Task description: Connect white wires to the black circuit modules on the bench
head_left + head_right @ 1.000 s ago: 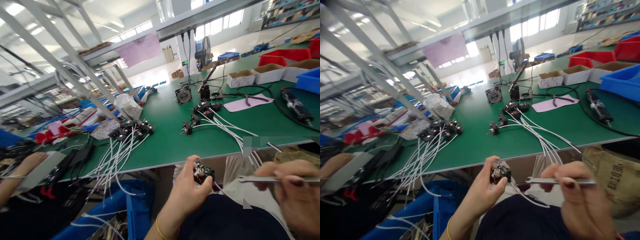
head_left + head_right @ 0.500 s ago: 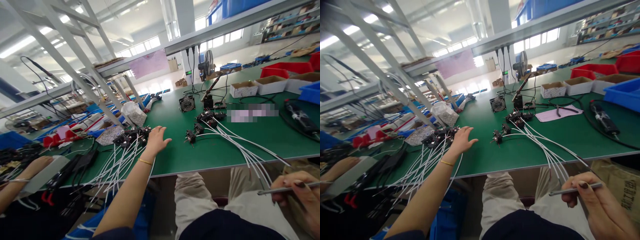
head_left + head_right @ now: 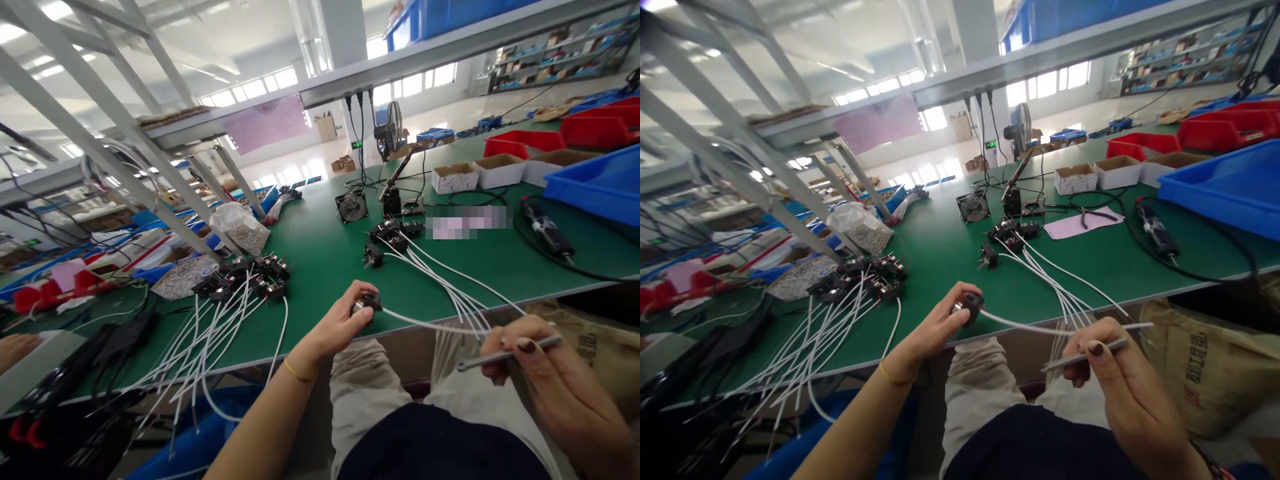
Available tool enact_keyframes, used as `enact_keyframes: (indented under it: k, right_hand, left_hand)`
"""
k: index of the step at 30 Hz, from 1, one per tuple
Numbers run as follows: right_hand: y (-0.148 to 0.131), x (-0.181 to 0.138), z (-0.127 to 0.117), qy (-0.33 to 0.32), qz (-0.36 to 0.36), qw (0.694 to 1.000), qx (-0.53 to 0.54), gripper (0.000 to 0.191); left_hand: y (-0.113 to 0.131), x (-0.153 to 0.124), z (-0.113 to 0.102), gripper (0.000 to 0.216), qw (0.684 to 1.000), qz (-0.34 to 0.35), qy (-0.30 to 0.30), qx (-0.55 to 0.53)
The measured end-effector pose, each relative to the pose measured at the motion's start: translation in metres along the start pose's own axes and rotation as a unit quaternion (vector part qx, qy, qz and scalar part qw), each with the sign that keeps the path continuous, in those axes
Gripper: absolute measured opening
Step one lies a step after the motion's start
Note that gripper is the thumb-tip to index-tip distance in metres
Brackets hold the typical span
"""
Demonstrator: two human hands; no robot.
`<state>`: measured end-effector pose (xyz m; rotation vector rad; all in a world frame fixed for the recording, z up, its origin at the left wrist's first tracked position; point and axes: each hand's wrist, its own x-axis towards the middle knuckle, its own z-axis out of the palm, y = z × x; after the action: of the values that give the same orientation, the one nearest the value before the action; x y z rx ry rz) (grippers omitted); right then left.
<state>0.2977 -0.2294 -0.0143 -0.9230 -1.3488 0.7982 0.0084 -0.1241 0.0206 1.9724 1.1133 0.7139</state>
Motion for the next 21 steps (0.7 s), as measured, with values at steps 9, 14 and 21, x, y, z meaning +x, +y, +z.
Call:
enact_keyframes:
  k: [9, 14, 21]
  right_hand:
    - [-0.014, -0.009, 0.038, -0.126, -0.096, 0.985, -0.072, 0.022]
    - [-0.015, -0.012, 0.036, -0.107, -0.153, 0.976, -0.115, 0.019]
    - [0.006, -0.008, 0.054, -0.097, 0.171, 0.952, 0.236, 0.033]
  left_hand:
    - [0.037, -0.076, 0.065, 0.044, 0.997, -0.039, 0.060, -0.036]
    - [0.038, -0.078, 0.074, 0.037, 0.994, -0.049, 0.099, -0.025]
    - [0.031, -0.084, 0.076, 0.040, 0.988, 0.035, 0.058, -0.138]
